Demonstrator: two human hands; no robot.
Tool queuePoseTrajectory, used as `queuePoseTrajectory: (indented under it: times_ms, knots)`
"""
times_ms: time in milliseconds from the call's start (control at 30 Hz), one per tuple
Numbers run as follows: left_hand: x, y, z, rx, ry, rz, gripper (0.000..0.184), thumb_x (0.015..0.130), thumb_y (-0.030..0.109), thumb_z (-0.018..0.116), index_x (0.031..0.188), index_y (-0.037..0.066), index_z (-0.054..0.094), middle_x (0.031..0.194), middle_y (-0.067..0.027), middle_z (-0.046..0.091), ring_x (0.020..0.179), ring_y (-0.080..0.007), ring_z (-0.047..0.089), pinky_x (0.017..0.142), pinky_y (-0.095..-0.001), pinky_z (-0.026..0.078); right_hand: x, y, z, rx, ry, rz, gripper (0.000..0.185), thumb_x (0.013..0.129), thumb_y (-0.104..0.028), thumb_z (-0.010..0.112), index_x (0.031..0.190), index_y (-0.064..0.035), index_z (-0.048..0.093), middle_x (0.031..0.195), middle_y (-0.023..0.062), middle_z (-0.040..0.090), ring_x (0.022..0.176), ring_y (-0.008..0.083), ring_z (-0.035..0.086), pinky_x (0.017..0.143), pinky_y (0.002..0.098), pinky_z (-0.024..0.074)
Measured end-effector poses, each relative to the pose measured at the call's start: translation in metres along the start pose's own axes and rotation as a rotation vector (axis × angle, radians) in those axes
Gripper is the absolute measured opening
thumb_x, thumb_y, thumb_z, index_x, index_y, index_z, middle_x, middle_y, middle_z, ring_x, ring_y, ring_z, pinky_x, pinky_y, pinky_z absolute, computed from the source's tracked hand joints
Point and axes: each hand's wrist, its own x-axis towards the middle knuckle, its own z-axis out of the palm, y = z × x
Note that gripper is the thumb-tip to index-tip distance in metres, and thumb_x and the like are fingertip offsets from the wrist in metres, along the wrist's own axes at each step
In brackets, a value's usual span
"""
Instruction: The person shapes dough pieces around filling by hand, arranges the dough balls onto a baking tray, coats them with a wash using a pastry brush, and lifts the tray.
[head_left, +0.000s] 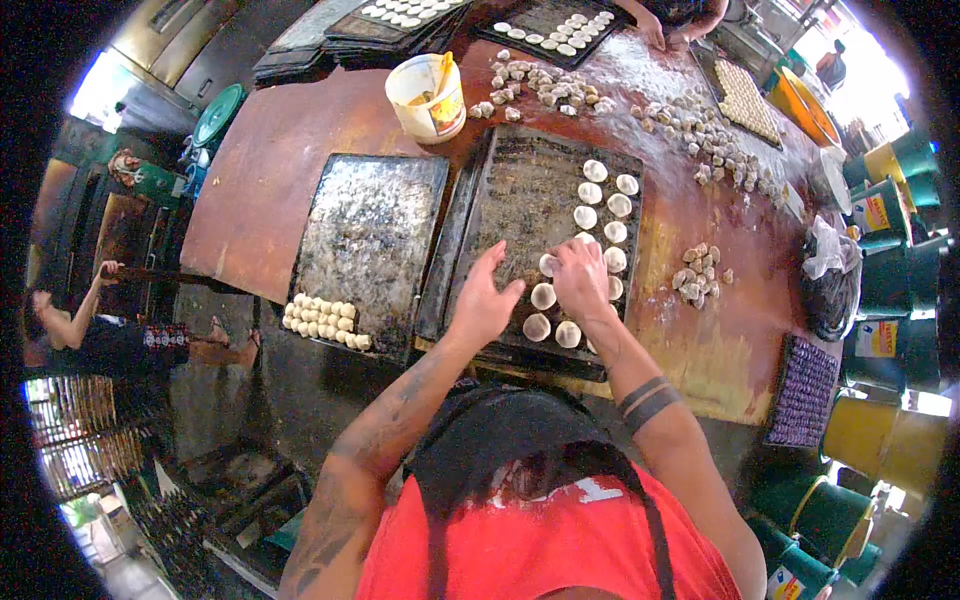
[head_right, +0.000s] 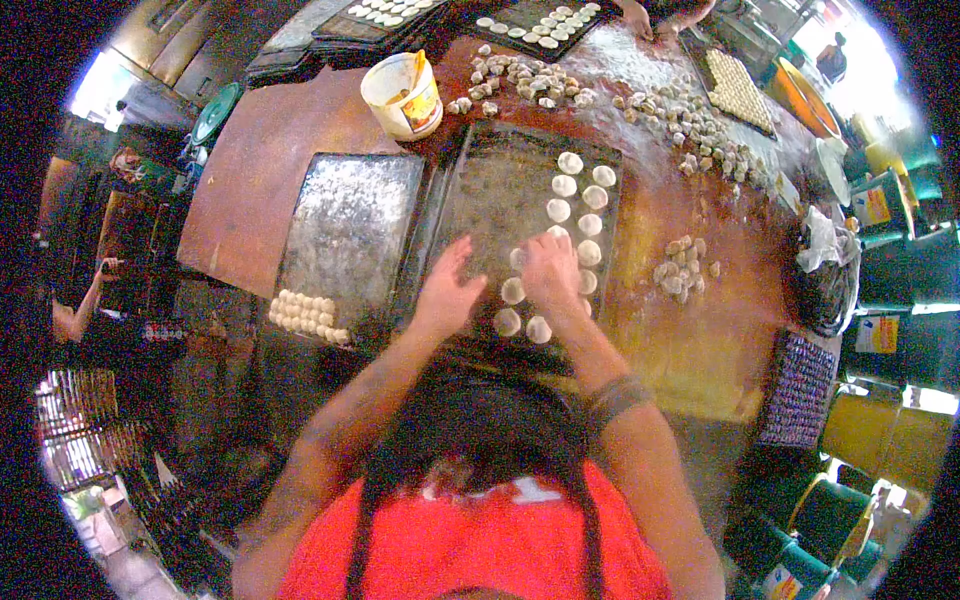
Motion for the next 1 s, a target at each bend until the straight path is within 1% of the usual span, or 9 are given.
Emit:
queuePoseTrajectory:
  times_ms: [67, 200, 333, 400, 533, 667, 800, 900, 1000]
  knots:
    - [0.001, -0.015, -0.011, -0.113, -0.010, -0.027, 0.041, 0.090, 0.012, 0.065, 0.129, 0.002, 0.056, 0.127, -0.0160, 0.061, 0.119, -0.0223, 0.058, 0.103, -0.0351, 0.044, -0.012, -0.005, 0.011, -0.047, 0.395, -0.129, 0.043, 0.087, -0.029, 0.063, 0.124, -0.0070, 0.064, 0.138, 0.0164, 0.054, 0.124, 0.0369, 0.050, 0.104, 0.0482, 0.0413]
    - [-0.025, -0.005, -0.026, -0.206, -0.129, -0.198, 0.032, 0.091, 0.011, 0.066, 0.120, -0.001, 0.059, 0.106, -0.0089, 0.068, 0.092, -0.0154, 0.062, 0.085, -0.0306, 0.051, -0.050, -0.024, 0.034, -0.204, 0.474, -0.415, 0.034, 0.088, -0.027, 0.061, 0.113, -0.0041, 0.067, 0.119, 0.0155, 0.062, 0.113, 0.0367, 0.056, 0.096, 0.0473, 0.0461]
    - [-0.051, 0.013, -0.040, -0.039, -0.313, -0.190, 0.023, 0.090, 0.014, 0.066, 0.111, 0.004, 0.065, 0.096, -0.0094, 0.070, 0.086, -0.0187, 0.065, 0.081, -0.0335, 0.052, -0.038, 0.018, -0.022, 0.191, 0.194, -0.056, 0.034, 0.090, -0.020, 0.058, 0.119, -0.0045, 0.065, 0.115, 0.0185, 0.066, 0.108, 0.0351, 0.060, 0.097, 0.0452, 0.0462]
    - [-0.059, -0.001, -0.063, 0.118, -0.272, -0.170, 0.023, 0.089, 0.016, 0.067, 0.109, 0.004, 0.066, 0.094, -0.0125, 0.070, 0.086, -0.0224, 0.067, 0.080, -0.0347, 0.053, -0.036, 0.072, -0.042, 0.056, 0.590, -0.015, 0.028, 0.083, -0.012, 0.059, 0.107, -0.0071, 0.071, 0.104, 0.0211, 0.068, 0.104, 0.0367, 0.061, 0.094, 0.0441, 0.0475]
    - [-0.074, -0.079, -0.114, 0.382, 0.006, -0.106, 0.018, 0.087, 0.018, 0.065, 0.097, 0.002, 0.068, 0.089, -0.0163, 0.071, 0.084, -0.0327, 0.069, 0.076, -0.0401, 0.054, -0.054, 0.228, -0.034, -0.449, 0.520, -0.033, 0.033, 0.077, -0.006, 0.060, 0.109, -0.0060, 0.069, 0.109, 0.0159, 0.066, 0.101, 0.0375, 0.060, 0.093, 0.0456, 0.0466]
    - [-0.070, -0.117, -0.169, 0.783, 0.373, -0.231, 0.018, 0.082, 0.017, 0.067, 0.094, 0.003, 0.067, 0.091, -0.0174, 0.066, 0.090, -0.0365, 0.064, 0.080, -0.0452, 0.051, -0.070, 0.254, -0.032, 0.115, 0.642, 0.074, 0.030, 0.086, -0.012, 0.062, 0.116, -0.0058, 0.064, 0.105, 0.0076, 0.065, 0.090, 0.0269, 0.061, 0.080, 0.0382, 0.0497]
    - [-0.057, -0.145, -0.193, 1.093, 0.237, -0.097, 0.016, 0.080, 0.015, 0.068, 0.093, 0.004, 0.069, 0.090, -0.0155, 0.064, 0.089, -0.0384, 0.062, 0.080, -0.0473, 0.051, -0.093, 0.174, -0.054, 1.604, 0.896, 0.339, 0.022, 0.098, -0.023, 0.057, 0.115, -0.0100, 0.061, 0.095, -0.0009, 0.060, 0.077, 0.0143, 0.055, 0.065, 0.0276, 0.0469]
    - [-0.026, -0.125, -0.168, 0.878, 0.161, -0.232, 0.013, 0.079, 0.014, 0.070, 0.089, 0.005, 0.071, 0.094, -0.0150, 0.067, 0.087, -0.0334, 0.065, 0.079, -0.0431, 0.053, -0.081, 0.206, 0.010, 1.596, 0.738, 0.238, 0.014, 0.101, -0.027, 0.052, 0.103, -0.0139, 0.057, 0.081, -0.0034, 0.054, 0.065, 0.0104, 0.048, 0.052, 0.0261, 0.0416]
    - [0.004, -0.069, -0.095, 0.006, 0.061, -0.367, 0.008, 0.081, 0.008, 0.070, 0.087, 0.003, 0.071, 0.098, -0.0103, 0.070, 0.086, -0.0197, 0.067, 0.077, -0.0341, 0.054, -0.063, 0.132, 0.025, 1.667, 0.422, 0.217, 0.006, 0.096, -0.018, 0.054, 0.094, -0.0154, 0.059, 0.077, -0.0058, 0.051, 0.063, 0.0080, 0.048, 0.051, 0.0260, 0.0395]
